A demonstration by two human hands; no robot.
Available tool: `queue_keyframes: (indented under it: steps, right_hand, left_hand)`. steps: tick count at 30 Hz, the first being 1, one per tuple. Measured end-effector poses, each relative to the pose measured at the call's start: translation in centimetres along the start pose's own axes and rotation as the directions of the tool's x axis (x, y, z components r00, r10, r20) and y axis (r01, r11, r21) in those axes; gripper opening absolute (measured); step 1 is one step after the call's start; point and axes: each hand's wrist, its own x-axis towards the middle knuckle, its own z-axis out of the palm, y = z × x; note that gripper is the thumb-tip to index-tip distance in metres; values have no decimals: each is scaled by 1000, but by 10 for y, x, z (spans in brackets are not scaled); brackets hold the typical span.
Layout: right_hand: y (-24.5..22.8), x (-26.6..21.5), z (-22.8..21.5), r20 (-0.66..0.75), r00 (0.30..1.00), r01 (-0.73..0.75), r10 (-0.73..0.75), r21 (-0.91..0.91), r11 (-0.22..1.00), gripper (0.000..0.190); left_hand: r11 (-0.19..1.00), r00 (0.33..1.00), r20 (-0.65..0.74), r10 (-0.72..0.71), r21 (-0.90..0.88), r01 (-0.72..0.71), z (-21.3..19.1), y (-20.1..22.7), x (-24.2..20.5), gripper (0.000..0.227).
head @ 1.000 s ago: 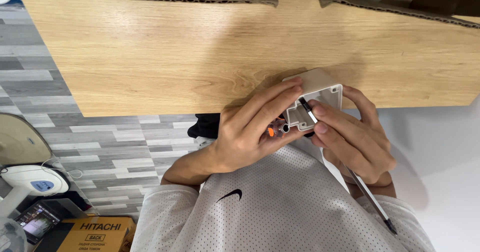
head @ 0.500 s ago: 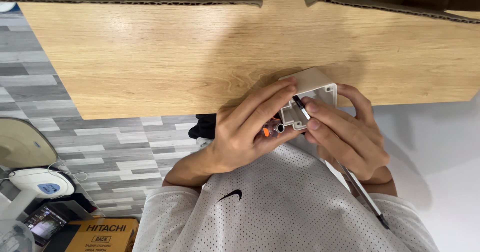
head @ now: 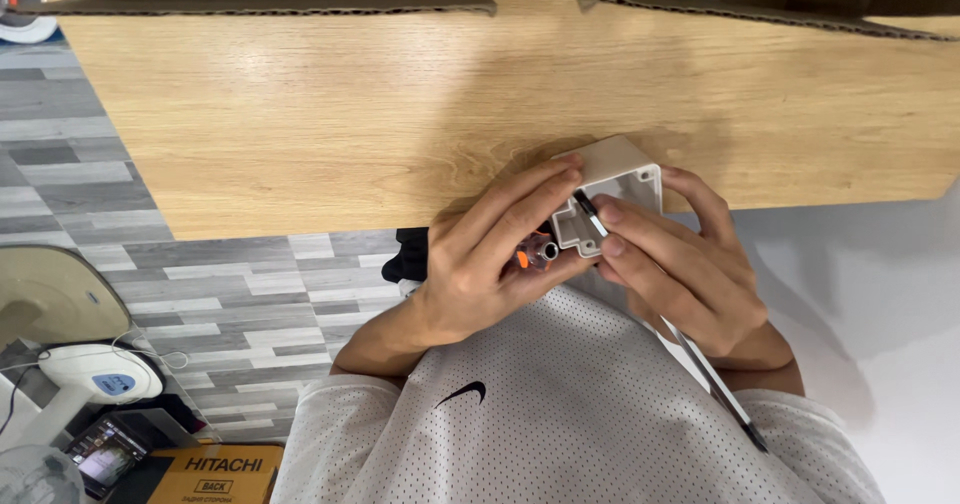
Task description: The person assembles electrical components by using a screwdriver to tighten screws on a blue socket and a white box. They handle the components with both hands, aligning them and securing them together on a wooden table.
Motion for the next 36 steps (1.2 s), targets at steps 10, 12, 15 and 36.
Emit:
queue_keyframes:
  steps: [10,12,15,36]
  right_hand:
    - [-6,4,-10,107,991,-80,75,41,996,28]
    - [-5,-1,-9,88,993,-79,73,57,995,27]
    - [-3,-13,-10,52,994,-98,92,121,988,30]
    - [-8,-15,-18,65,990,-134,124,196,971,25]
  left_hand:
    - [999,1000,-19,12,-52,-13,3,0,0,45]
    - [999,1000,-22,11,-46,-12,5,0,-1,45]
    - [999,1000,-27,15,-33,-16,6,-2,0,48]
    - [999,998,-57,10,-32,-12,8,-3,-4,50]
